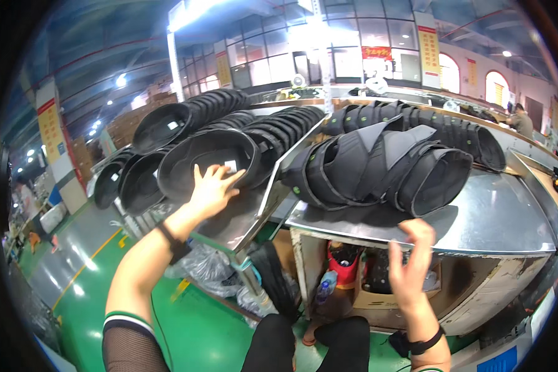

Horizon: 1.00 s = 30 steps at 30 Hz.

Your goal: Lacing and tightening the laces on several athletic shoes.

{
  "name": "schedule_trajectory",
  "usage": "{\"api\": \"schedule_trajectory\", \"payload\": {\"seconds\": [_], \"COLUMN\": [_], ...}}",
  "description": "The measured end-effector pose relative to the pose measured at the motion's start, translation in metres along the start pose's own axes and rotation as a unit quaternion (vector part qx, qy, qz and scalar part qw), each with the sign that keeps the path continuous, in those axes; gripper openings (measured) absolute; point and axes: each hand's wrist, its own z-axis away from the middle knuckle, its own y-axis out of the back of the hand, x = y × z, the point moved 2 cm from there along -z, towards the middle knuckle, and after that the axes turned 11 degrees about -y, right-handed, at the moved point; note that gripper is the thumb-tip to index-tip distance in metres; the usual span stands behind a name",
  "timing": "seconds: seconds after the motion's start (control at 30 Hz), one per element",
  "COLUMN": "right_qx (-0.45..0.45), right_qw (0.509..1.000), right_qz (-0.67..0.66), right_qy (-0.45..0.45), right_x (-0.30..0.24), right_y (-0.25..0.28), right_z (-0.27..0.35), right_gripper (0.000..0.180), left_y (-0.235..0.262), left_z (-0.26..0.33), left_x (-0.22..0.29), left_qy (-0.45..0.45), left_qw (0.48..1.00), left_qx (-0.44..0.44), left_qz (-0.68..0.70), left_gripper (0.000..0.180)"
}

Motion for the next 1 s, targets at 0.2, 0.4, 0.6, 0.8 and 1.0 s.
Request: {"api": "schedule_trajectory", "payload": {"seconds": [0.2,0.4,0.6,0.8,1.0], "right_qx": [-0.261,0.012,0.189,-0.104,-0.344], "right_qw": [0.946,0.973,0.974,0.991,0.664], "right_qz": [-0.048,0.228,0.076,-0.065,-0.482], "right_qy": [-0.184,0.007,-0.103,0.056,-0.456], "right_x": [0.100,0.070,0.033,-0.132,-0.030], "right_y": [0.007,0.023,0.115,0.090,-0.106], "right_z": [-0.064,-0.054,-0.030,0.050,0.121], "right_gripper": [0.037,0.013,0.022,0.012,0.023], "left_y": [-0.061,-0.027,0.049,0.083,-0.004], "left_z": [-0.083,-0.017,0.084,0.180,0.230], "left_x": [-0.010,-0.017,0.064,0.171,0.227], "left_qy": [0.055,-0.020,-0.095,-0.251,0.016], "left_qw": [0.939,0.900,0.918,0.869,0.686], "left_qx": [-0.234,-0.151,0.165,0.190,0.099], "left_qz": [0.246,0.410,0.348,0.383,0.721], "left_gripper": [0.103,0.074,0.039,0.100,0.122]}}
